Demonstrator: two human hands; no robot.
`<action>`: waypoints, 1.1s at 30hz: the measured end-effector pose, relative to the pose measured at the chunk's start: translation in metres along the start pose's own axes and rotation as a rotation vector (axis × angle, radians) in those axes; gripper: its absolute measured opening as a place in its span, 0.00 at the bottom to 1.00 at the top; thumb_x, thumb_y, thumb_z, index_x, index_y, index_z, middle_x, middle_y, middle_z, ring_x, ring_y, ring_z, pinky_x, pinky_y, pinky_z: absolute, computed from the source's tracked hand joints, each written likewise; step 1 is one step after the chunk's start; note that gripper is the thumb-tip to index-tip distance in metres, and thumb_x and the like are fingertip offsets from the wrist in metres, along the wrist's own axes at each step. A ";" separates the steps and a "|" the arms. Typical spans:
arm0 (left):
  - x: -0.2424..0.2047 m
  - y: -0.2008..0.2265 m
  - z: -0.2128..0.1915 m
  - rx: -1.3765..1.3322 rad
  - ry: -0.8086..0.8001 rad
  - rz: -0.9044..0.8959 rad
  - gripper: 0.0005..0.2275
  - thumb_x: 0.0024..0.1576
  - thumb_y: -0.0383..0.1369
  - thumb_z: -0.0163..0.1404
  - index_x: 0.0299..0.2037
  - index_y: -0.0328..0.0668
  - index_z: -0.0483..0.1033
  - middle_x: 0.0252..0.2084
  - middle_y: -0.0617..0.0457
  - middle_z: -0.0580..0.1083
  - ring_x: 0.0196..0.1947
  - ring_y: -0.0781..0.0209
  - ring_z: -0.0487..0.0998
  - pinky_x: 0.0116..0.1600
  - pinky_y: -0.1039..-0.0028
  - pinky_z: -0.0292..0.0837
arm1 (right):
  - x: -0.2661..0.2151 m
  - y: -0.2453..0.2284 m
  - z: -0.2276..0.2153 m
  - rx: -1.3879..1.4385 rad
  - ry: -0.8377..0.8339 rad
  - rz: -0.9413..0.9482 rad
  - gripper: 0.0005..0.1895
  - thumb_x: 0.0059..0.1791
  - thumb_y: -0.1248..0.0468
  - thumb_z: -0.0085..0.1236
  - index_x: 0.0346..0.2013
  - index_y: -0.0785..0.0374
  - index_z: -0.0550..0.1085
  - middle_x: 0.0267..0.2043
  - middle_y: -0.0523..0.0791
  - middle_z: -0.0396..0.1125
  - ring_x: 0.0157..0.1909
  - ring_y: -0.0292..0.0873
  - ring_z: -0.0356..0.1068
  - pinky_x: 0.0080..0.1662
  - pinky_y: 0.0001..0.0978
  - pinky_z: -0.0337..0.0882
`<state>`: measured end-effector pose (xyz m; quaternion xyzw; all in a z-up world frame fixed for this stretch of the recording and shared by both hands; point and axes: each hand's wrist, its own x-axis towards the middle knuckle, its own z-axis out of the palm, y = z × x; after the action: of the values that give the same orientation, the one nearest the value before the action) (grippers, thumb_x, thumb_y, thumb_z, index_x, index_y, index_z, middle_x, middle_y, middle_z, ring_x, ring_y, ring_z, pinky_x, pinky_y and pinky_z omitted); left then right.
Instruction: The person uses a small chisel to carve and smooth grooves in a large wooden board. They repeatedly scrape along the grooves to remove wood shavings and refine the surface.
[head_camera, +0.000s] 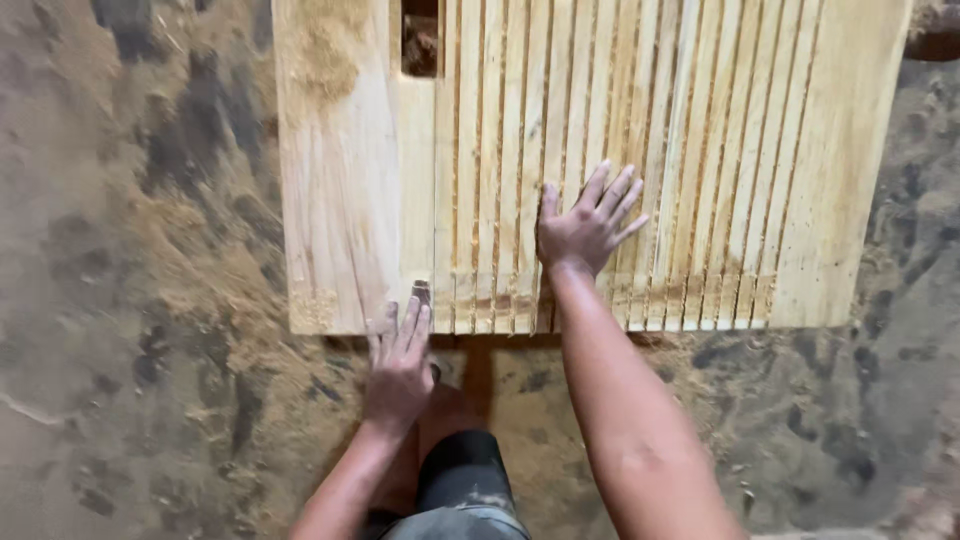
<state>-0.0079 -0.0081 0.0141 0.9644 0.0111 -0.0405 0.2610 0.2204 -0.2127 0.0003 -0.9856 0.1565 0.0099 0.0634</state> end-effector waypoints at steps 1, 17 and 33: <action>0.006 -0.005 -0.001 0.010 0.048 0.031 0.28 0.56 0.21 0.43 0.70 0.38 0.60 0.72 0.40 0.62 0.75 0.38 0.58 0.75 0.44 0.48 | 0.003 -0.002 -0.001 0.014 0.003 0.005 0.45 0.51 0.35 0.45 0.74 0.61 0.56 0.79 0.55 0.40 0.79 0.57 0.36 0.72 0.68 0.32; 0.003 0.032 -0.045 -0.196 0.246 -0.096 0.21 0.58 0.26 0.44 0.63 0.32 0.69 0.63 0.36 0.71 0.64 0.38 0.70 0.70 0.54 0.59 | -0.127 -0.001 -0.026 0.946 0.064 -0.257 0.16 0.54 0.59 0.52 0.23 0.60 0.72 0.23 0.45 0.68 0.28 0.44 0.69 0.34 0.36 0.69; 0.078 -0.011 -0.078 -0.209 0.071 0.239 0.05 0.59 0.22 0.44 0.32 0.36 0.72 0.28 0.43 0.70 0.29 0.51 0.72 0.35 0.64 0.74 | -0.247 -0.019 -0.017 0.641 0.011 0.024 0.09 0.50 0.63 0.52 0.42 0.63 0.75 0.37 0.55 0.73 0.35 0.62 0.73 0.36 0.51 0.72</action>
<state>0.0750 0.0411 0.0688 0.9272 -0.0904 0.0265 0.3626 -0.0090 -0.1212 0.0294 -0.9136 0.1635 -0.0446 0.3697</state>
